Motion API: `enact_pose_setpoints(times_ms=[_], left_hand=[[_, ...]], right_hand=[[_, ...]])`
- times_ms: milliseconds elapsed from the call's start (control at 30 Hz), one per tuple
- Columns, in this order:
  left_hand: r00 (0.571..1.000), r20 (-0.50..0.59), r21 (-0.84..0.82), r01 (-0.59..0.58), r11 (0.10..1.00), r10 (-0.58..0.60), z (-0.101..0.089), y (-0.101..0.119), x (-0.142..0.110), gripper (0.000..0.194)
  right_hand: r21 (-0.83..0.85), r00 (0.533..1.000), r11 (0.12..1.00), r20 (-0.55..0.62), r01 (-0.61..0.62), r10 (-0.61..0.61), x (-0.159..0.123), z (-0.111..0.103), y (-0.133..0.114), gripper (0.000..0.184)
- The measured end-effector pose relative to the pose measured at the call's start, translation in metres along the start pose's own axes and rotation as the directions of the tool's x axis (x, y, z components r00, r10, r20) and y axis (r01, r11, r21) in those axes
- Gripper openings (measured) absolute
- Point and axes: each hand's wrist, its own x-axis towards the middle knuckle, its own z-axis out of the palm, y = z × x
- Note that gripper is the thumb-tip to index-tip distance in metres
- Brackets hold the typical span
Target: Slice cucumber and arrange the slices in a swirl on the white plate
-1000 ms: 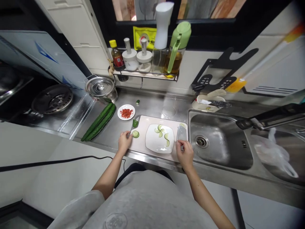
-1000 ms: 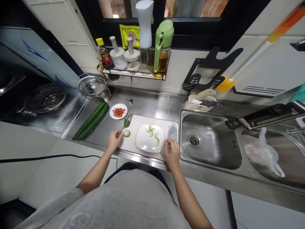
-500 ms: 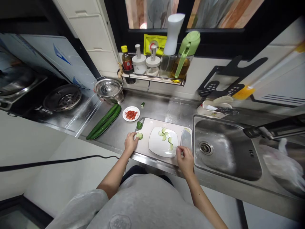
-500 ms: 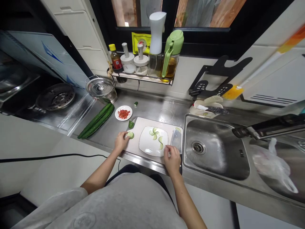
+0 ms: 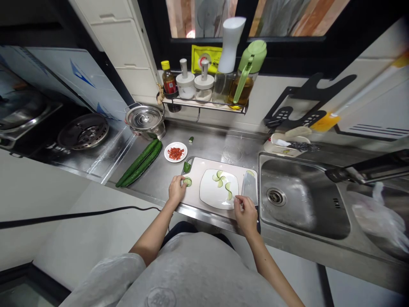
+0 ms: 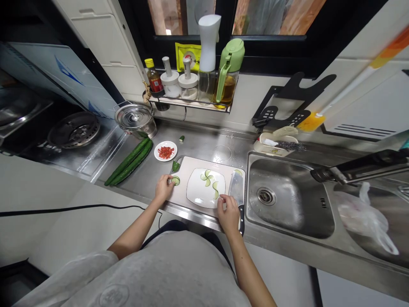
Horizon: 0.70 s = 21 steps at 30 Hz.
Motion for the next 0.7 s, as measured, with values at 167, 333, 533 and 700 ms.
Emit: enact_pose_setpoints(times_ms=[167,333,533,700], left_hand=[[0.999,0.008,-0.023,-0.032,0.999,0.032,-0.001,0.0,0.002,0.015],[0.999,0.041,-0.191,0.026,0.981,-0.019,-0.003,0.003,0.001,0.014],[0.938,0.347,-0.65,0.223,0.726,0.023,-0.014,0.028,-0.003,0.031],[0.819,0.538,-0.733,0.337,0.591,0.2,-0.026,0.062,-0.015,0.044]], right_hand=[[-0.003,1.0,1.0,0.01,-0.014,0.014,0.0,0.001,-0.003,0.023],[0.047,0.998,0.998,0.035,-0.051,0.05,0.001,0.0,-0.009,0.021],[0.157,0.993,0.983,0.082,-0.097,0.085,0.016,0.002,-0.033,0.019],[0.272,0.967,0.958,0.255,-0.091,0.02,0.03,0.015,-0.055,0.023]])
